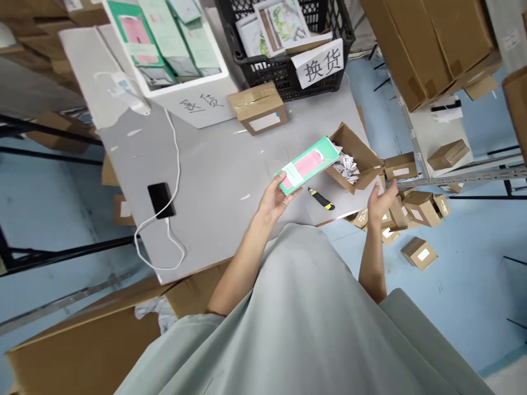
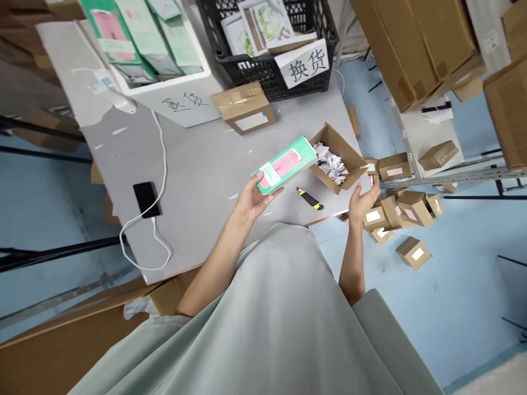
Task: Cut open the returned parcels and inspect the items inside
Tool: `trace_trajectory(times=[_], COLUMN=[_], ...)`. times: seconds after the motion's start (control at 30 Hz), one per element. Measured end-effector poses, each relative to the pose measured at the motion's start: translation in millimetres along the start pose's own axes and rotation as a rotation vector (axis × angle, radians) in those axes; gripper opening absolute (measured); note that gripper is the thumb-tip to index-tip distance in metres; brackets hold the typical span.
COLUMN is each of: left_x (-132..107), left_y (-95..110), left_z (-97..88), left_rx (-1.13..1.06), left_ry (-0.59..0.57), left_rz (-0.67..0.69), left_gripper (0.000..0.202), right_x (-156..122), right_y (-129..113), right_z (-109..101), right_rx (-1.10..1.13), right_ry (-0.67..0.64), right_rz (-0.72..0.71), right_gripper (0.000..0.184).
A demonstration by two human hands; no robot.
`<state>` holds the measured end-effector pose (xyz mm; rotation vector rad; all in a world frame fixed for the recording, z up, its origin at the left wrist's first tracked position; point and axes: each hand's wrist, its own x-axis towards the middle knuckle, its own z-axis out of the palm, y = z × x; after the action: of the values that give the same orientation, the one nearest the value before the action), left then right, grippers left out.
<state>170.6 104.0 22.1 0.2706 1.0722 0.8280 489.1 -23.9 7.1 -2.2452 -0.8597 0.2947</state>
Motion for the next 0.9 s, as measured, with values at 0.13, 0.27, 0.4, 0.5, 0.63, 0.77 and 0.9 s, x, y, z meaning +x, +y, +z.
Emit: trace_trajectory(times=[0.13, 0.27, 0.4, 0.5, 0.63, 0.77, 0.9], left_x=[-22.0, -49.7, -83.1, -105.4, -123.3, -133.5, -141.3], left_y=[-0.2, -9.2, -19.2, -25.2, -32.3, -34.6, -27.4], left_z=[-28.7, -66.8, -107.1, -132.6, -157.9, -176.2, -188.8], left_rx=[-0.064, -0.104, -0.144, -0.148, -0.158, -0.128, -0.024], left_ry=[-0.009, 0.003, 0.034, 0.043, 0.056, 0.070, 0.058], left_rz=[0.006, -0.004, 0.010, 0.020, 0.018, 0.049, 0.087], left_gripper=[0.059, 0.063, 0.060, 0.066, 0.078, 0.088, 0.090], right_x=[-28.2, -55.7, -76.3, -94.6, -127.4, -158.5, -173.9], right_y=[-47.4, -90.1, -125.2, -148.3, -167.8, -178.9, -193.1], right_z=[12.8, 59.9, 95.1, 114.9, 144.4, 164.1, 160.6], right_rx=[0.174, 0.445, 0.512, 0.456, 0.366, 0.405, 0.491], right_ry=[-0.135, -0.505, -0.723, -0.874, -1.026, -1.135, -1.153], right_rz=[-0.101, -0.131, -0.112, -0.147, -0.200, -0.129, -0.125], right_gripper=[0.071, 0.100, 0.109, 0.113, 0.120, 0.118, 0.115])
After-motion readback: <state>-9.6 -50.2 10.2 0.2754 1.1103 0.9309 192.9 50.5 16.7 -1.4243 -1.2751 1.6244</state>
